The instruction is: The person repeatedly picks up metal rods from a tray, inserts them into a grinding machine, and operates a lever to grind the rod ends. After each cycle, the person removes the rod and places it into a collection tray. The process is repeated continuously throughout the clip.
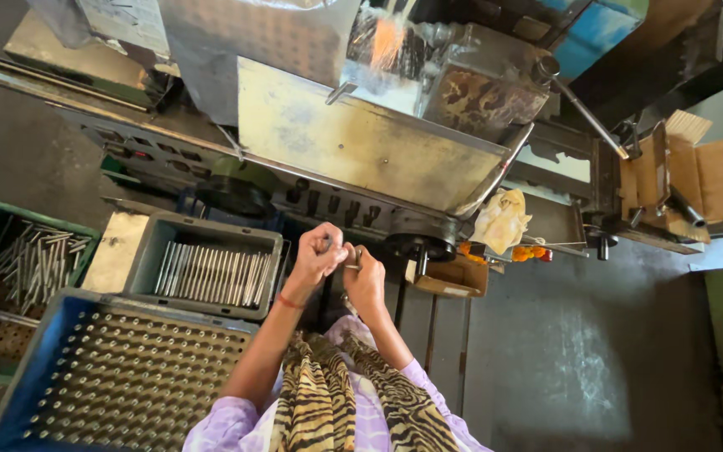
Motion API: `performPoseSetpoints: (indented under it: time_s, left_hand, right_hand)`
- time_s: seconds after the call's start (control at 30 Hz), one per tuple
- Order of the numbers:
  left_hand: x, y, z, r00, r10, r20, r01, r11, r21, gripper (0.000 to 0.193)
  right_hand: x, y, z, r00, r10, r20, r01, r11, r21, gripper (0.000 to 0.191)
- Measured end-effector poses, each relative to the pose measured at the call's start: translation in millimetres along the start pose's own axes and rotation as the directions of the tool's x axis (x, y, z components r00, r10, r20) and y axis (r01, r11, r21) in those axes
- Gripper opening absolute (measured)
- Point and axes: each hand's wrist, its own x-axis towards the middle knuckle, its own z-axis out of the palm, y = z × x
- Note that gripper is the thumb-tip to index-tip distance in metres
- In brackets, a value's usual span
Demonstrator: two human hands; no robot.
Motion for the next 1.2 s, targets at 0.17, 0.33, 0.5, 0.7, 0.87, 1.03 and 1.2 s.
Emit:
performPoseSetpoints:
  time_s: [0.17, 0.33, 0.5, 0.7, 0.87, 1.03, 1.2]
  left_hand:
    - [32, -12, 12, 0.954, 0.020, -0.300, -0.083, 0.976, -0.201, 0.020]
    - [77, 10, -23, 0.819, -0.368, -0.440, -0.194, 0.545, -0.816, 0.016]
    - [65, 10, -69, 0.873, -0.164, -0.459, -0.267, 0.628, -0.731, 0.016]
    - [39, -50, -38, 0.896, 0.134, -0.424, 0.030, 0.933, 0.359, 0.030]
    - [29, -13, -23, 0.938, 0.248, -0.240, 0.160, 0.303, 0.939, 0.041]
    - [39, 11, 5, 0.954, 0.206, -0.218, -0.015, 0.758, 0.652, 0.024]
    - [47, 18, 25, 0.960, -0.153, -0.233, 0.157, 0.988, 0.002, 0.011]
  right_hand:
    - [19, 17, -1, 0.965, 0.248, 0.086, -0.262, 0.925, 0.274, 0.036]
    - [36, 37, -26, 0.989, -0.042, -0.145, 0.100, 0.902, 0.421, 0.041]
    - [147, 76, -91, 0.962, 0.253, -0.100, -0.234, 0.957, 0.172, 0.033]
    - [275, 98, -125, 0.967, -0.139, -0.213, 0.003, 0.844, -0.536, 0.028]
    - [293, 93, -132, 0.980, -0.058, -0.193, -0.054, 0.845, -0.531, 0.026]
    - [274, 83, -124, 0.966, -0.188, -0.176, 0.106, 0.914, -0.393, 0.010]
    - [154, 60, -85, 0.974, -0.064, 0.216, 0.077, 0.996, -0.048, 0.016]
